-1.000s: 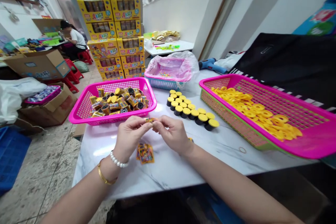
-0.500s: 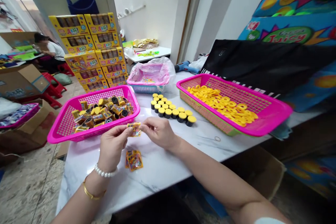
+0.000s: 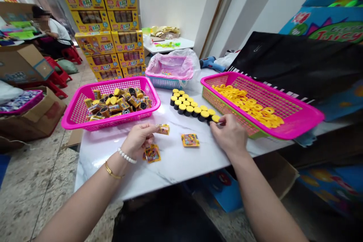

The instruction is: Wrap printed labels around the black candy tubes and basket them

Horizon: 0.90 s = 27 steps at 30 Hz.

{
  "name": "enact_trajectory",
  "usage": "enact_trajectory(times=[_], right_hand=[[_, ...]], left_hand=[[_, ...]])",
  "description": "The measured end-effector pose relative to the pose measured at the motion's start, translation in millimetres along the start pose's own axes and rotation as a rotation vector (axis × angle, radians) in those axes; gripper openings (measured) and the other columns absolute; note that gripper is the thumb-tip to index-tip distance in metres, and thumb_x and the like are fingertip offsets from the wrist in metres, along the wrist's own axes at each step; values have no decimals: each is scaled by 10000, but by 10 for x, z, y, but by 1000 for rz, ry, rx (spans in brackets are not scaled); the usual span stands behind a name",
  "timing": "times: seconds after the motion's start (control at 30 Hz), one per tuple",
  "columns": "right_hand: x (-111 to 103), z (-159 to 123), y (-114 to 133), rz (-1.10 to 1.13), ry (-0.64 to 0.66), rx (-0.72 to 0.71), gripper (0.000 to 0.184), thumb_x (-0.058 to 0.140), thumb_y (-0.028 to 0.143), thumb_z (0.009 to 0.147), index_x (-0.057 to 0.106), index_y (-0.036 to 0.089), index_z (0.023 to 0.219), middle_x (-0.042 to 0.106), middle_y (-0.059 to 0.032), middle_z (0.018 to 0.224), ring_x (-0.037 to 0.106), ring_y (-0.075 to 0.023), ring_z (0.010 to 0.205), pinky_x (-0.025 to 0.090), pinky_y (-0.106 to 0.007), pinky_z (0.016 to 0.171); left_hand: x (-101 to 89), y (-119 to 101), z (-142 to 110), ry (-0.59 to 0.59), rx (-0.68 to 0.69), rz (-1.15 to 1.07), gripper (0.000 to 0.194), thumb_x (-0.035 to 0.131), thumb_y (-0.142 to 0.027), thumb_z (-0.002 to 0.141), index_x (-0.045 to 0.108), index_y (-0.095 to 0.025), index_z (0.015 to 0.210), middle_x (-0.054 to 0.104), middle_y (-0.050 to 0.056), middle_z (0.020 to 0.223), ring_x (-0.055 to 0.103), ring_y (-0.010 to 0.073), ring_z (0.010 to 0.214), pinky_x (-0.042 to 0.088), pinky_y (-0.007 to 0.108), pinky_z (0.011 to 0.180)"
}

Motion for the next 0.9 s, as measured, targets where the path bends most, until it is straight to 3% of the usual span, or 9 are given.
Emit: enact_trajectory(times=[0.1, 0.2, 0.33, 0.4, 0.5, 0.6, 0.73, 0.9], right_hand=[[-49, -36, 51, 90, 6, 10, 411, 634, 364, 774, 613, 194, 1148, 715, -93, 875, 640, -275, 756, 456, -370, 665], [-150, -72, 140, 349, 41, 16, 360, 671, 360, 740, 670, 208, 1066, 714, -87, 877, 656, -266, 781, 519, -408, 735], [-157, -234, 560, 1149, 357, 104, 372, 737, 475, 749, 631, 243, 1019, 711, -44, 901, 694, -216, 749, 585, -390, 710], [-150, -336, 876, 1378, 513, 113, 397, 765, 512, 745, 618, 249, 1005, 712, -36, 928, 707, -203, 764, 605, -391, 732], [-106, -426, 1219, 1437, 621, 92, 423, 816, 516, 709, 636, 229, 964, 702, -25, 887, 703, -188, 788, 617, -384, 785], [-26, -443, 1338, 1413, 644, 99, 411, 824, 508, 709, 643, 212, 929, 697, -18, 852, 701, -180, 795, 625, -387, 817], [-20, -429, 1318, 1336, 585, 96, 359, 816, 454, 729, 622, 209, 906, 717, -27, 853, 719, -192, 818, 628, -393, 830], [-230, -492, 1377, 1222, 466, -110, 280, 775, 360, 789, 635, 219, 986, 734, -98, 1152, 712, -236, 1068, 574, -419, 988]], left_hand=[[4, -44, 16, 26, 9, -87, 373, 915, -292, 572, 663, -86, 755, 641, 17, 649, 365, -1, 369, 165, 135, 331], [4, -48, 19, 17, -14, -135, 313, 886, -231, 615, 656, -84, 768, 617, -2, 627, 339, -7, 365, 189, 126, 325], [41, -14, 2, 45, -54, -164, 242, 831, -207, 699, 651, -80, 799, 666, 31, 703, 321, -17, 367, 189, 118, 316], [52, -2, -5, 47, -71, -180, 224, 815, -196, 716, 641, -83, 799, 671, 34, 719, 331, -17, 368, 194, 113, 314], [57, 0, -10, 51, -78, -210, 231, 821, -188, 707, 618, -93, 764, 579, -23, 599, 354, -1, 362, 200, 108, 311], [66, -11, -10, 82, -67, -226, 252, 831, -195, 697, 614, -95, 780, 573, -30, 600, 356, -3, 354, 205, 103, 311], [75, -19, -5, 102, -53, -242, 276, 835, -204, 697, 589, -103, 770, 611, -10, 645, 355, -8, 346, 210, 103, 308], [88, -9, -10, 65, -89, -267, 256, 817, -212, 735, 587, -106, 767, 512, -52, 556, 340, 1, 342, 173, 106, 309]])
Point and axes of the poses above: each hand's wrist, its own z-axis towards the middle knuckle, its own x-axis out of the palm, y = z × x, the point moved 6 cm from there along z, towards the middle knuckle
